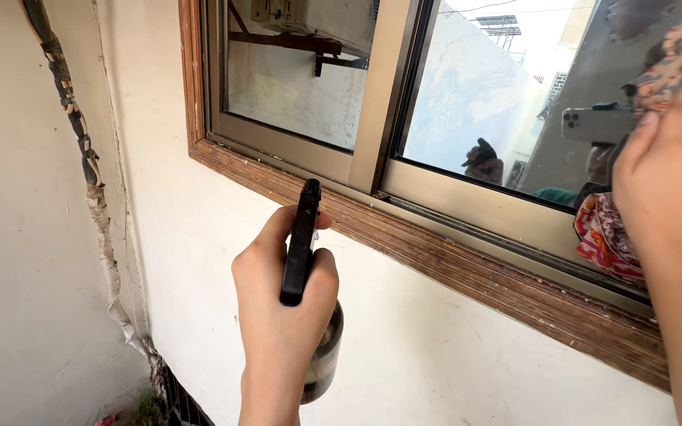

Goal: The person sprays a window with a spray bottle and wipes the glass with a patterned cloth. They repeatedly spray and wipe the same window pane, moving the cloth across the surface to clean it.

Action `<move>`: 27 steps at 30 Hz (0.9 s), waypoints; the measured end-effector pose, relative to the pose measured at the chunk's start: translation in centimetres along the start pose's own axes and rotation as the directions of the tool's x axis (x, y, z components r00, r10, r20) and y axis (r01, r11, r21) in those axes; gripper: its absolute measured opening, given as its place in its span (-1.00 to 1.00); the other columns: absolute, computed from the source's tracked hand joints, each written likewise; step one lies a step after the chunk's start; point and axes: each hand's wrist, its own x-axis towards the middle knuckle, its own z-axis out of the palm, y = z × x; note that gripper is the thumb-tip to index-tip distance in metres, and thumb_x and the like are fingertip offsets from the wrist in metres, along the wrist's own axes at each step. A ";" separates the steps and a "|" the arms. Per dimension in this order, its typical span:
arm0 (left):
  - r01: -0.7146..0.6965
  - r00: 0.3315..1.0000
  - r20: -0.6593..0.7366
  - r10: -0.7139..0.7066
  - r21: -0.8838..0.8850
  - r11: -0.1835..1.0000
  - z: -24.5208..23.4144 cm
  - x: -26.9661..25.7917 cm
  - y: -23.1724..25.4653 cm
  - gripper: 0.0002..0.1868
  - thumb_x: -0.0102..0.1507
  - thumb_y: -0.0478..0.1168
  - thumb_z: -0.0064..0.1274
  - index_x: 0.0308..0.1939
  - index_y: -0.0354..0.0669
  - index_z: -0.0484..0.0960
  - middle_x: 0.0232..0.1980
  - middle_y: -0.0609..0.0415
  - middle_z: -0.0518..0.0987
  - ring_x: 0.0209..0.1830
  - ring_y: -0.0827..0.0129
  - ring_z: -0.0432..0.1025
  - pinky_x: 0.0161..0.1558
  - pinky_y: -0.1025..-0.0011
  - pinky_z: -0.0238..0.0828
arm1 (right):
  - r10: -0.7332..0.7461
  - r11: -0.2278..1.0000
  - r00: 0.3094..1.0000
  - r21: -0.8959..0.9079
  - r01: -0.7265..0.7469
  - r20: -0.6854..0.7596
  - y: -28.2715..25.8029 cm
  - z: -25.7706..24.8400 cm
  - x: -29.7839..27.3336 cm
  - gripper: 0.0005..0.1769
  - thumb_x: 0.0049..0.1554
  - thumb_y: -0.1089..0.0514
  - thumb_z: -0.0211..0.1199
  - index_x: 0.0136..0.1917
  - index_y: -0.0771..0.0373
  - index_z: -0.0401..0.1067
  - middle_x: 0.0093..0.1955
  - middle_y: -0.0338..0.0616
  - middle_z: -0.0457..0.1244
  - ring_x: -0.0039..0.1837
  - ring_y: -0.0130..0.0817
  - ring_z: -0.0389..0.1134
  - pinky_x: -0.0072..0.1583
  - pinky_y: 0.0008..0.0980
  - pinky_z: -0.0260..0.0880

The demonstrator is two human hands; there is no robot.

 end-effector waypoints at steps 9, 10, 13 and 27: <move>-0.015 0.998 0.064 0.020 -0.089 0.996 1.4 1.8 -1.2 -0.66 -0.04 -0.42 -0.11 -0.24 -0.31 0.68 -0.70 0.15 0.35 -0.75 0.58 0.14 -0.67 0.49 0.04 | 0.018 0.993 0.998 -0.112 -0.025 -0.066 -1.4 2.0 1.1 -0.42 0.45 0.26 -0.12 0.61 0.69 0.03 0.65 0.51 -0.08 0.65 0.42 -0.15 0.55 0.28 -0.22; -0.005 0.998 0.061 0.009 -0.072 0.997 1.6 2.1 -1.3 -0.64 -0.04 -0.42 -0.11 -0.22 -0.29 0.68 -0.70 0.14 0.35 -0.75 0.57 0.14 -0.67 0.49 0.04 | 0.029 0.989 0.998 -0.146 -0.038 -0.058 -1.6 2.2 1.4 -0.41 0.47 0.26 -0.12 0.63 0.70 0.02 0.67 0.53 -0.10 0.67 0.43 -0.19 0.57 0.30 -0.29; 0.010 0.998 0.061 -0.008 -0.030 0.999 2.3 2.9 -1.7 -0.61 -0.04 -0.41 -0.12 -0.20 -0.26 0.70 -0.70 0.13 0.35 -0.75 0.56 0.13 -0.66 0.48 0.03 | 0.101 0.995 0.994 -0.013 -0.101 -0.038 -2.6 2.9 1.9 -0.40 0.41 0.22 -0.16 0.57 0.72 -0.03 0.63 0.55 -0.13 0.64 0.48 -0.26 0.56 0.29 -0.42; -0.104 0.992 0.066 0.106 -0.030 0.994 3.6 6.2 -1.8 -0.66 -0.01 -0.39 -0.13 -0.24 -0.28 0.69 -0.73 0.17 0.29 -0.76 0.58 0.10 -0.67 0.48 0.00 | -0.122 0.974 0.987 -0.205 0.098 -0.107 -2.8 13.7 3.6 -0.43 0.44 0.28 -0.10 0.60 0.71 0.03 0.61 0.49 0.00 0.71 0.37 -0.08 0.70 0.11 -0.29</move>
